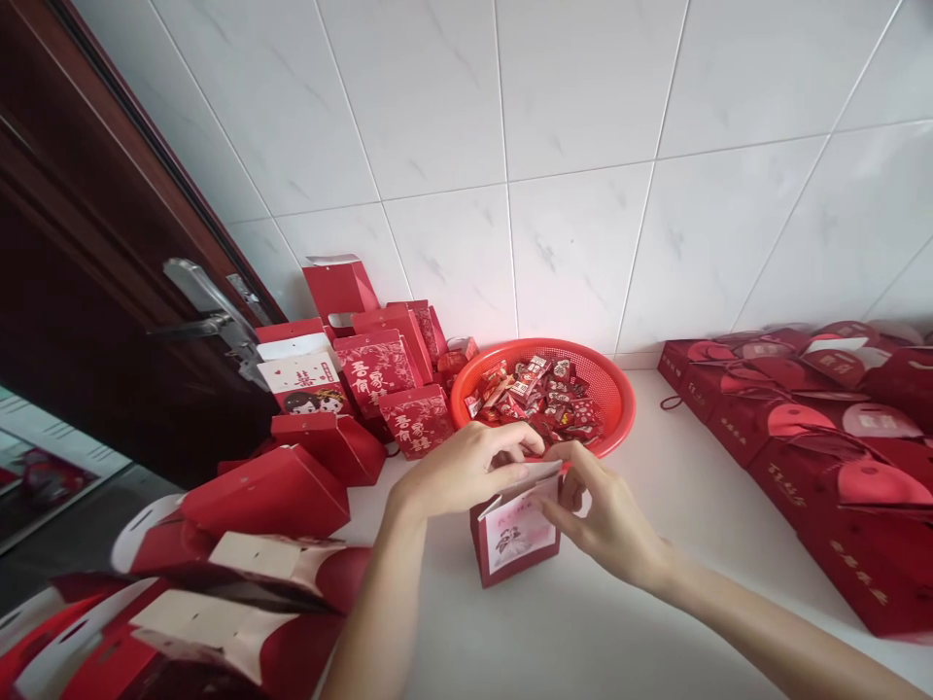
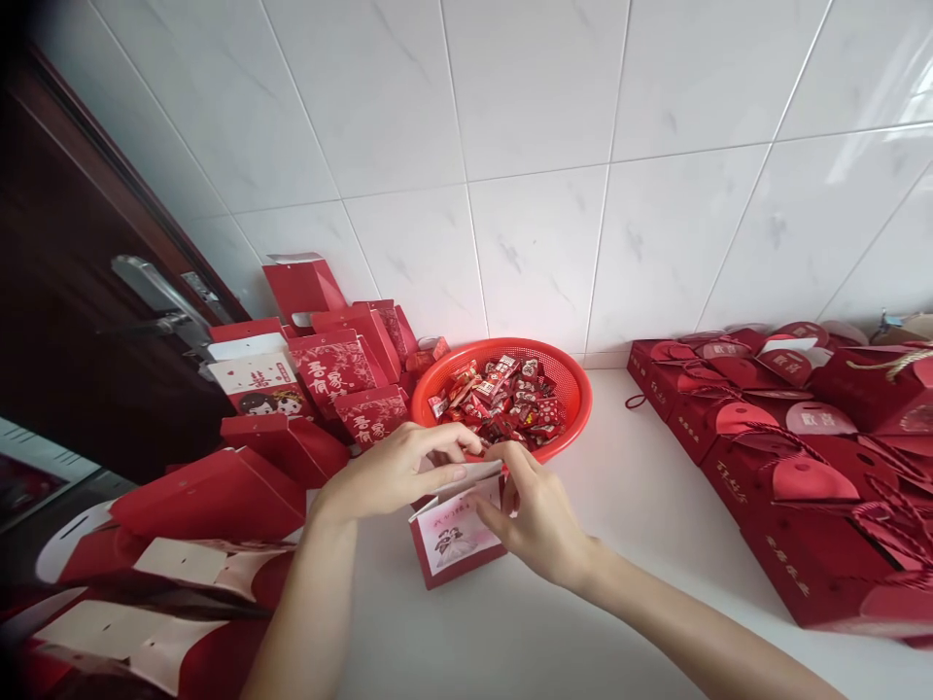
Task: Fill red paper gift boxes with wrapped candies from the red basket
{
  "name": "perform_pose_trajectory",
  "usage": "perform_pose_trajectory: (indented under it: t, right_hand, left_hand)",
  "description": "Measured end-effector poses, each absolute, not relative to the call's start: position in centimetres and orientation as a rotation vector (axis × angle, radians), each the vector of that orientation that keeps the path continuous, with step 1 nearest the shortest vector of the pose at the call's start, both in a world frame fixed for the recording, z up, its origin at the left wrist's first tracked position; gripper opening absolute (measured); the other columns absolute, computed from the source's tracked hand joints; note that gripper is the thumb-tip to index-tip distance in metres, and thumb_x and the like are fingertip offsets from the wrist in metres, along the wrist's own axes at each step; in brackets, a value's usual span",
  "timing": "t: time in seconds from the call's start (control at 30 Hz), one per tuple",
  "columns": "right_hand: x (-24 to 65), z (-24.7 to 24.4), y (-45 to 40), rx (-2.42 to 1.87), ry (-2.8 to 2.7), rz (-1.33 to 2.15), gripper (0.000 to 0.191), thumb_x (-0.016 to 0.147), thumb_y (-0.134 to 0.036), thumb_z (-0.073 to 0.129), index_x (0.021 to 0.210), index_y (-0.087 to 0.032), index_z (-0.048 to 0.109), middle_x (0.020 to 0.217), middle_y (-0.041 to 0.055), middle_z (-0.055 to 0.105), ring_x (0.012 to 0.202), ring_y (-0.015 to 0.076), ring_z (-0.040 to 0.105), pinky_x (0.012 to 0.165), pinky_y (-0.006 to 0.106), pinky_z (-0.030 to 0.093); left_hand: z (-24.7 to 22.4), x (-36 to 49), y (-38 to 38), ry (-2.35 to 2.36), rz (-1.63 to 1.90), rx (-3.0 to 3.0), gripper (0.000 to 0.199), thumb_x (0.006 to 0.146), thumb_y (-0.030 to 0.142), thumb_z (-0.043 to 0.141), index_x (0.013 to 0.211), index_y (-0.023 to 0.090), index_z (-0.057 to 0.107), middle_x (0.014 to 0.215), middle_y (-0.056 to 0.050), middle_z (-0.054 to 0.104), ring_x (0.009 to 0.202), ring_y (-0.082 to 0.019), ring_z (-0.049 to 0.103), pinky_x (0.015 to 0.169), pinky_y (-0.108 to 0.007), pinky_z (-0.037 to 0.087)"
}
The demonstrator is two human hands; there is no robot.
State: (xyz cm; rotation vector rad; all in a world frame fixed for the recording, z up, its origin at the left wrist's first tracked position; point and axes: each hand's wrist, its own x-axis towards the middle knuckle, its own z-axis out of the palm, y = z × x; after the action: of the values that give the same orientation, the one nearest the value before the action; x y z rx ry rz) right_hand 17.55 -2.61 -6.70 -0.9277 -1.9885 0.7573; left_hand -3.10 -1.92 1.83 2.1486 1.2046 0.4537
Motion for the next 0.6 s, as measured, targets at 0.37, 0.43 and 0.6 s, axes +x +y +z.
perform_pose_trajectory:
  t: [0.37,0.43,0.6]
  right_hand:
    - [20.9,-3.9,2.7,-0.916,-1.925,0.679,0.023,0.096,-0.042,0.055,0.097,-0.019,0.060,0.087,0.0044,0.070,0.060,0.0128,0.059,0.058,0.026,0.049]
    - [21.3,-3.3,5.5,-1.024,-1.925,0.646,0.020,0.093,-0.039,0.057,0.094,-0.019,0.061,0.090,0.0052,0.071,0.062,0.0140,0.059,0.060,0.027,0.048]
    - [21.1,-3.4,10.8,-1.334,-2.195,0.619,0.011,0.089,-0.028,0.060,0.094,-0.020,0.065,0.090,0.0047,0.073,0.082,0.0197,0.067,0.070,0.027,0.048]
  left_hand:
    - [1.2,-2.9,-1.1,1.120,0.336,2.105,0.024,0.090,0.029,0.067,0.113,0.020,0.065,0.100,-0.005,0.076,0.093,-0.019,0.072,0.081,-0.028,0.053]
    - [1.1,-3.0,-1.1,1.119,0.336,2.099,0.027,0.088,0.029,0.069,0.113,0.020,0.067,0.103,-0.007,0.076,0.097,-0.020,0.072,0.084,-0.029,0.055]
    - [1.2,-3.5,-1.1,1.115,0.360,2.089,0.035,0.088,0.039,0.071,0.117,0.019,0.068,0.105,-0.007,0.077,0.099,-0.020,0.072,0.086,-0.029,0.055]
